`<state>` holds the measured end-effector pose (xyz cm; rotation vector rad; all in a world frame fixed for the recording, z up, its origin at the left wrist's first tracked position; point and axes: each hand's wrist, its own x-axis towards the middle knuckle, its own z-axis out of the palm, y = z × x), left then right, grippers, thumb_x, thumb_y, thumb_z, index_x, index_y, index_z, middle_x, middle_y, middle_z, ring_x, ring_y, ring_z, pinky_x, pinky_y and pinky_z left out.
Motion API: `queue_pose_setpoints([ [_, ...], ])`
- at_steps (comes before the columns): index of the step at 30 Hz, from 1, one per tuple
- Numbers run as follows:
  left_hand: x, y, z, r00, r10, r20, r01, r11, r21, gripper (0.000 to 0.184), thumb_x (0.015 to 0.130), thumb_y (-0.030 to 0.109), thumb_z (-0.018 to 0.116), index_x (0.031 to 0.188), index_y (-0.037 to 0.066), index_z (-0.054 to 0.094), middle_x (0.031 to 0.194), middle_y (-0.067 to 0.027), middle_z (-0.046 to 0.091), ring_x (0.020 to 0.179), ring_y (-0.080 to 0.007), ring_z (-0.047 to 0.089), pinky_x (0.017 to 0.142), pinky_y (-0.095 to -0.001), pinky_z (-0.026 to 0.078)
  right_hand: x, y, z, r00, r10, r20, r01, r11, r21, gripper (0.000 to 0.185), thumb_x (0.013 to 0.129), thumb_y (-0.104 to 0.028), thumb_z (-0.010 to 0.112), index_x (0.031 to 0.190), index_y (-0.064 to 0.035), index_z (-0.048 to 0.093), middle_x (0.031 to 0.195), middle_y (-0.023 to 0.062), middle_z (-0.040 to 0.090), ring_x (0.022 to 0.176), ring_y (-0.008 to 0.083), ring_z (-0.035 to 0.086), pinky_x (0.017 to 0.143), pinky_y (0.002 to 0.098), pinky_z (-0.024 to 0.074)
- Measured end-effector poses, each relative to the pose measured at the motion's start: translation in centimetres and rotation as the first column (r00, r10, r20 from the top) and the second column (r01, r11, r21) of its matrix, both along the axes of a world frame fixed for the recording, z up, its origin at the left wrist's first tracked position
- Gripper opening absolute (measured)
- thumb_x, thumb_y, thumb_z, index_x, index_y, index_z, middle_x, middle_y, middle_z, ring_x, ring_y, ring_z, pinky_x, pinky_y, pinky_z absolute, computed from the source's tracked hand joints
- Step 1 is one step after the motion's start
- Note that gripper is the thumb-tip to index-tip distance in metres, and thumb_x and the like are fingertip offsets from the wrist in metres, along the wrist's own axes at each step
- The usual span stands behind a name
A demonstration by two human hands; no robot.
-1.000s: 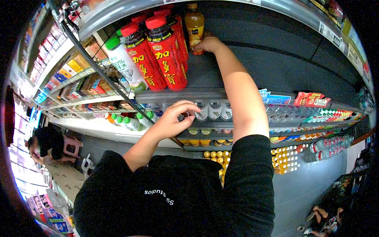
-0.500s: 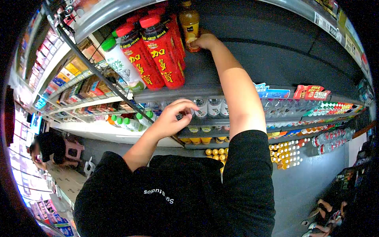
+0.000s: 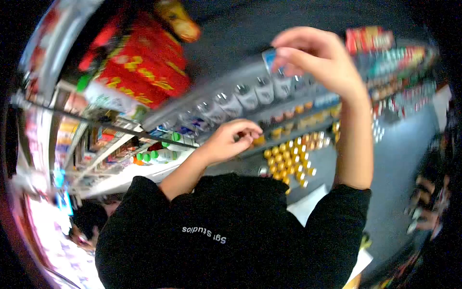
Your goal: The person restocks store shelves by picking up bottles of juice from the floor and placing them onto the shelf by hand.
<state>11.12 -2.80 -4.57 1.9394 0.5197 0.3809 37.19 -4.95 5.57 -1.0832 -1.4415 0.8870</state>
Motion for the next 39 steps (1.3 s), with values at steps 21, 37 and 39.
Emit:
queue_pose_setpoints([
  [21,-3.2,-5.1,-46.5,0.615,-0.512,-0.600,-0.012,0.755,-0.656,0.017,0.087,0.005,0.049,0.103,0.004,0.055,0.083,-0.0012,0.056,0.075,-0.0099,0.053,0.067,-0.0239,0.043,-18.7,-23.6,-73.0,0.666,-0.529,0.526,0.484,-0.230,-0.844,0.045,0.078,-0.031,0.059,0.118,-0.0121,0.047,0.104,0.0188,0.061,0.095,0.0340,0.061,0.077,0.0453,0.0491],
  [37,-5.5,-2.0,-51.3,0.575,-0.441,-0.689,-0.134,0.780,-0.611,0.017,0.087,0.004,0.052,0.104,0.005,0.054,0.088,-0.0007,0.056,0.082,-0.0105,0.053,0.075,-0.0236,0.043,-18.4,-21.0,-80.2,0.723,-0.411,0.555,0.382,-0.432,-0.817,0.042,0.083,-0.023,0.052,0.124,-0.0177,0.045,0.110,0.0129,0.062,0.098,0.0314,0.061,0.078,0.0436,0.0492],
  [39,-4.8,-2.0,-49.9,0.579,-0.476,-0.661,-0.029,0.799,-0.601,0.018,0.087,0.004,0.054,0.105,0.006,0.054,0.089,0.0004,0.055,0.084,-0.0094,0.052,0.076,-0.0232,0.043,-19.1,-20.9,-77.3,0.681,-0.410,0.607,0.473,-0.387,-0.792,0.048,0.078,-0.025,0.057,0.124,-0.0160,0.047,0.109,0.0159,0.061,0.096,0.0326,0.061,0.076,0.0437,0.0498],
])
